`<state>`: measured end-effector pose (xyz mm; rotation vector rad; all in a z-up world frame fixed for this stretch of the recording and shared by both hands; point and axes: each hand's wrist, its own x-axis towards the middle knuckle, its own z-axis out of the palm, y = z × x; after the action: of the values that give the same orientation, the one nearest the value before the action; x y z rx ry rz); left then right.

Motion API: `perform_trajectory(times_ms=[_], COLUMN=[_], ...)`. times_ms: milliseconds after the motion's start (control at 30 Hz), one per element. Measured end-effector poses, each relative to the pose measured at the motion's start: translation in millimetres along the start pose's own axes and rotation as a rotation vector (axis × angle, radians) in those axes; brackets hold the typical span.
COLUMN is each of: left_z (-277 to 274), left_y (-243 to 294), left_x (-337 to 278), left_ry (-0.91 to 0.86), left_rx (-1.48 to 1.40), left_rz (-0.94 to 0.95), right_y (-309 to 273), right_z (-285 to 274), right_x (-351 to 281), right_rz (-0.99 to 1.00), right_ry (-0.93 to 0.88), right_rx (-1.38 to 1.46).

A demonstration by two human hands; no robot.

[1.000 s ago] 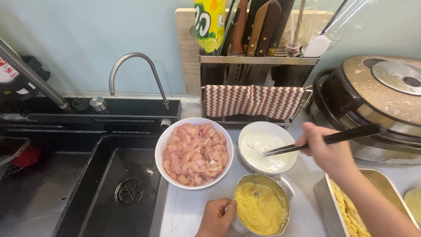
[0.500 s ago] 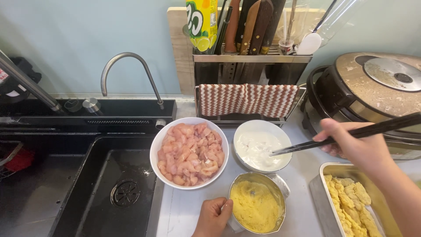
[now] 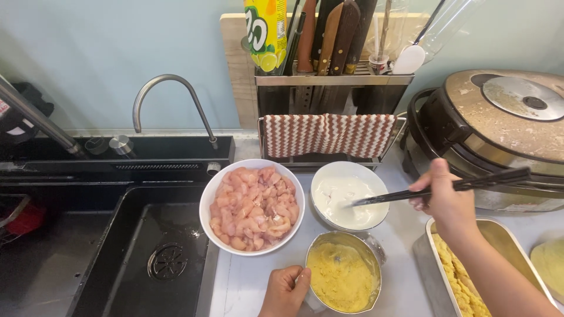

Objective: Coating raw chicken pieces in batter and transferring them to a metal container.

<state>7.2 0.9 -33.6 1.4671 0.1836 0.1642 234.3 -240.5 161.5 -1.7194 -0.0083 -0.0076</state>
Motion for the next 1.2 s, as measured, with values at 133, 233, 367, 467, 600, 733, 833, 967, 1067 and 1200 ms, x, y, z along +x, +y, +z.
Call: perform_trajectory(times_ms=[133,233,367,467,600,733,833,967,1067,1200], left_z=[1,0,0,0,-4,-3,-4,-4,-4,-4], left_y=[-1,-2,1,4,-16,-21,-23,-25,-24,-30], left_x=[1,1,3,4,10,10,9,11,11,10], left_ry=[-0.013,-0.007,0.024,0.042,0.036,0.040,0.035,0.042,0.047,0.054], left_rx=[-0.031,0.017,0.068,0.119,0.169,0.176,0.133,0.172,0.170,0.157], left_rz=[-0.037,-0.028,-0.037,-0.041,0.019,0.019,0.010,0.046,0.037,0.047], right_y=[22,24,18,14,10,0,2,1,-10,3], right_z=[-22,-31,-42,-50,-53,-49,-50,-53,-52,-56], right_x=[11,9,9,11,9,-2,-5,-7,-12,-5], right_rz=[0.028,0.088,-0.016,-0.139,-0.209,-0.233,-0.228,-0.292,-0.266,-0.275], right_ry=[0.047,0.078,0.108,0.165,0.165,0.165,0.181,0.149,0.148,0.149], right_rx=[0.170,0.286,0.269,0.073,0.125,0.204,0.124,0.039,0.134,-0.015])
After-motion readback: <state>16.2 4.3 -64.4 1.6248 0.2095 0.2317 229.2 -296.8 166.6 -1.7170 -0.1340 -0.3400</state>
